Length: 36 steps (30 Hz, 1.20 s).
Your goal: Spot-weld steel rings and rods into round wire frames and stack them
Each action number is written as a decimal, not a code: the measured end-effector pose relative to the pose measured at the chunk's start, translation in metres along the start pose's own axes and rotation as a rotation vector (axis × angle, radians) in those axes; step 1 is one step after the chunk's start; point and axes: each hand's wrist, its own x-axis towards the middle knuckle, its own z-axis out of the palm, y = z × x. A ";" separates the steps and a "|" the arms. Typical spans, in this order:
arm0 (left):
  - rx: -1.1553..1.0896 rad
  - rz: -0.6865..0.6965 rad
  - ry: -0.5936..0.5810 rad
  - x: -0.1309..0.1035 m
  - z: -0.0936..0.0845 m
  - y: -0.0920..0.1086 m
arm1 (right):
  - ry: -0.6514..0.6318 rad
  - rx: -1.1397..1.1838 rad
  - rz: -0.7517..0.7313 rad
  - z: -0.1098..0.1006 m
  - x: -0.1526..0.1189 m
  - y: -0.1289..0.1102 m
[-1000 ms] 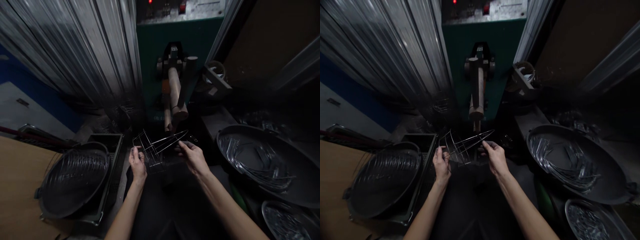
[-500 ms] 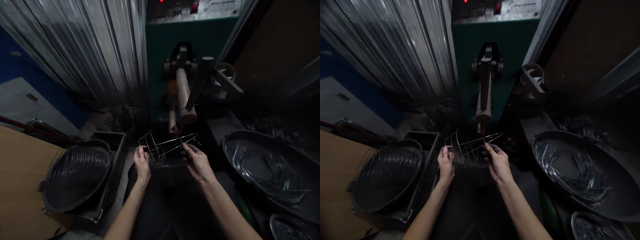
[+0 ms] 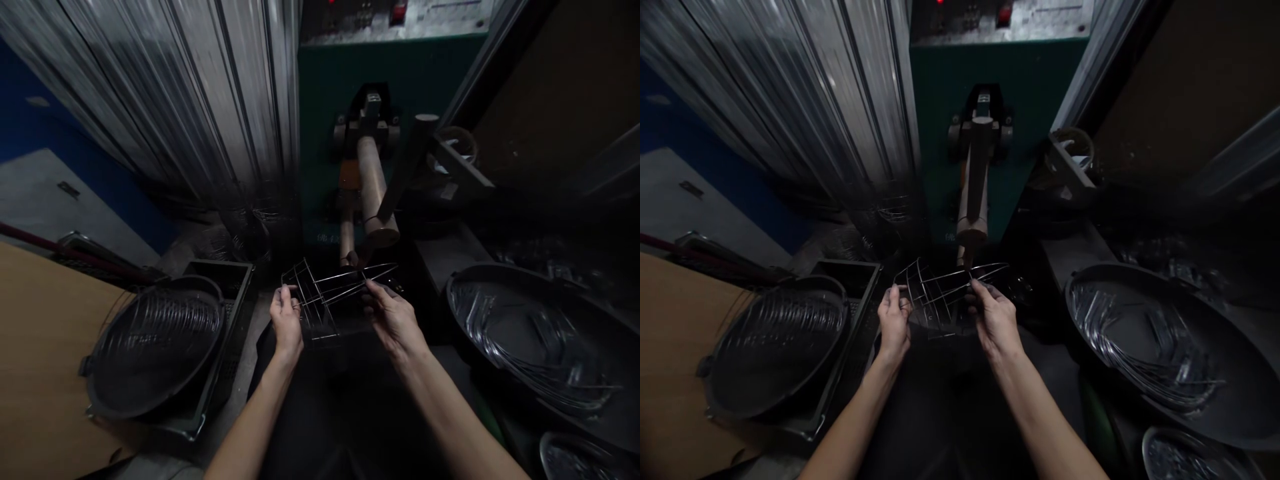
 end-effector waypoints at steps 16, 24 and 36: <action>-0.021 -0.007 -0.015 0.005 0.008 0.018 | 0.038 -0.017 0.032 -0.027 -0.008 0.000; 0.006 0.051 -0.006 0.018 0.008 0.019 | -0.013 -0.061 0.022 -0.037 -0.014 0.001; 0.382 0.381 -0.220 -0.065 -0.044 -0.013 | -0.461 -1.230 -0.789 -0.027 -0.082 -0.035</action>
